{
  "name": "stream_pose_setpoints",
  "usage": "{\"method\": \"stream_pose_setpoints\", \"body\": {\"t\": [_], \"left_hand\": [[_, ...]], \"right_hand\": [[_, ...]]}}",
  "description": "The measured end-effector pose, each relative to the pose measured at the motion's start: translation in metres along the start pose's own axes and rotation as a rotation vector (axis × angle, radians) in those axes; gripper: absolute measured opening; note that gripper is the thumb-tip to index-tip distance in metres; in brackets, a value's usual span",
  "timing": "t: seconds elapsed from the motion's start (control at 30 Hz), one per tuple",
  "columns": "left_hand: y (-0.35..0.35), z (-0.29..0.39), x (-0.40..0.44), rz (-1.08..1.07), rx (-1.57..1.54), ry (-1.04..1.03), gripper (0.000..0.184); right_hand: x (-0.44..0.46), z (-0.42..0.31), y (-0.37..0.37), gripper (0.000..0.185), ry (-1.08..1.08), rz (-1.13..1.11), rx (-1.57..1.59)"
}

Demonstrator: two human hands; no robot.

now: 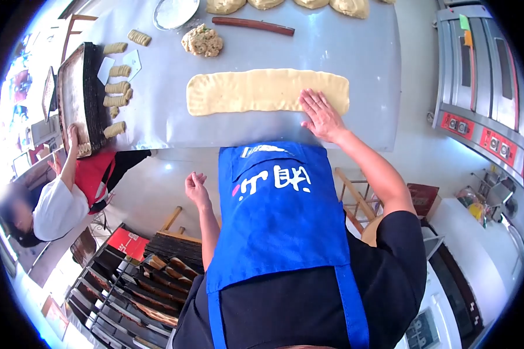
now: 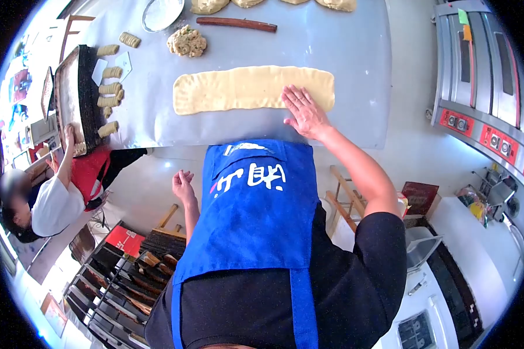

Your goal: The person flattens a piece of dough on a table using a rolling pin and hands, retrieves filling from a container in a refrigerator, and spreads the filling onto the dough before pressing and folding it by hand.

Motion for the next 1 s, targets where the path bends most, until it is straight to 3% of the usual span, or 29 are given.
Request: {"method": "stream_pose_setpoints", "body": {"t": [0.07,0.2,0.3,0.47,0.53,0.57,0.6,0.73,0.8,0.83,1.0], "left_hand": [[0.003,0.002,0.006,0.001,0.014,-0.021,0.023],[0.008,0.004,0.008,-0.020,0.046,-0.015,0.023],[0.015,0.011,0.008,-0.011,0.050,-0.035,0.024],[0.027,0.003,0.000,0.030,0.004,-0.028,0.023],[0.029,0.003,-0.008,0.077,0.003,-0.009,0.023],[0.031,0.005,-0.014,0.088,0.027,0.013,0.023],[0.037,0.006,-0.019,0.120,0.006,0.013,0.023],[0.047,0.012,-0.042,0.156,0.065,0.006,0.022],[0.046,0.009,-0.046,0.186,0.052,0.023,0.021],[0.046,0.006,-0.045,0.186,0.045,0.004,0.020],[0.044,0.022,0.004,0.125,0.113,-0.037,0.018]], "right_hand": [[0.007,0.001,0.002,0.081,-0.018,-0.055,-0.045],[0.025,-0.026,0.004,0.082,0.065,0.086,0.094],[0.034,-0.036,-0.028,0.084,0.093,-0.048,0.003],[0.057,-0.051,-0.011,0.085,0.152,0.103,0.127],[0.068,-0.055,-0.039,0.084,0.218,-0.038,0.092],[0.071,-0.060,-0.043,0.084,0.200,-0.070,0.040],[0.072,-0.064,-0.042,0.078,0.198,0.069,0.115],[0.101,-0.079,-0.018,0.056,0.123,0.189,0.222],[0.134,-0.080,-0.004,0.048,-0.115,0.269,0.364],[0.155,-0.082,-0.001,0.044,-0.123,0.361,0.383],[0.270,-0.089,0.011,0.047,-0.282,0.447,0.442]]}}
Point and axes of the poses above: each hand's wrist, its own x-axis towards the middle knuckle, its own y-axis out of the back of the hand, z = x × y, the point moved 3 cm from there along x, towards the middle knuckle, and after that the axes turned 3 degrees about -y, right-handed, at the moved point
